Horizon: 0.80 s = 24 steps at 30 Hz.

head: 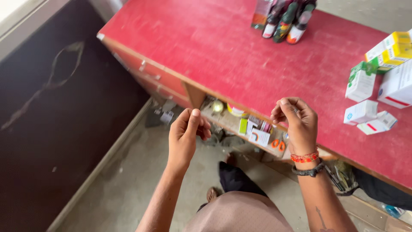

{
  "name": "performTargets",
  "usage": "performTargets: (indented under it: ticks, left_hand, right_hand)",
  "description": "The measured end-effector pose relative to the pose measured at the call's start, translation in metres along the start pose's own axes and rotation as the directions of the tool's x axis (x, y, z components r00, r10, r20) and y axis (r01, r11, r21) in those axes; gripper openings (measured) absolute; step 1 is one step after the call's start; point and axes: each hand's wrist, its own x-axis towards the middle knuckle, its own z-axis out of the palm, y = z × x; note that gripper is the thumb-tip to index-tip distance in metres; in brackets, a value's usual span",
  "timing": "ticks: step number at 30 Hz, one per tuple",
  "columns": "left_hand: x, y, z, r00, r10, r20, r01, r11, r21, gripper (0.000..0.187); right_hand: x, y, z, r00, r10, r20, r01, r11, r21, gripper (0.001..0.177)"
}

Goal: The person picks up medicine bottles from a counter by hand and places them onto shelves in a storage room. They move between the counter and the shelving unit multiple times to organize the pharmaceutical products on the shelves.

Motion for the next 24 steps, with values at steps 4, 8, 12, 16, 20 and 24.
performTargets:
  ticks: [4,8,12,16,20,24]
  left_hand:
    - [0.081,-0.017,0.017,0.997,-0.039,0.071,0.031,0.993,0.109,0.023]
    - [0.148,-0.024,0.039,0.975,-0.159,0.155,0.123,0.968,0.218,0.016]
    - [0.209,-0.04,0.046,0.951,-0.197,0.236,0.14,0.961,0.236,0.016]
    - [0.252,-0.061,0.049,0.935,-0.271,0.229,0.185,0.922,0.34,0.017]
    - [0.284,-0.072,0.055,0.892,-0.36,0.274,0.246,0.894,0.375,0.018]
    - [0.317,-0.076,0.058,0.848,-0.408,0.338,0.261,0.877,0.405,0.018]
  right_hand:
    - [0.071,0.018,-0.006,0.995,-0.057,-0.08,0.06,0.998,0.028,0.017]
    - [0.138,0.032,-0.01,0.976,-0.007,-0.219,0.011,1.0,0.014,0.018]
    - [0.194,0.056,-0.019,0.957,-0.011,-0.289,0.014,1.0,0.008,0.017]
    - [0.232,0.08,-0.026,0.924,-0.04,-0.38,0.024,0.999,-0.047,0.02]
    - [0.255,0.08,-0.022,0.877,-0.202,-0.436,0.056,0.944,-0.325,0.029]
    - [0.279,0.065,0.001,0.844,-0.346,-0.41,0.118,0.865,-0.487,0.033]
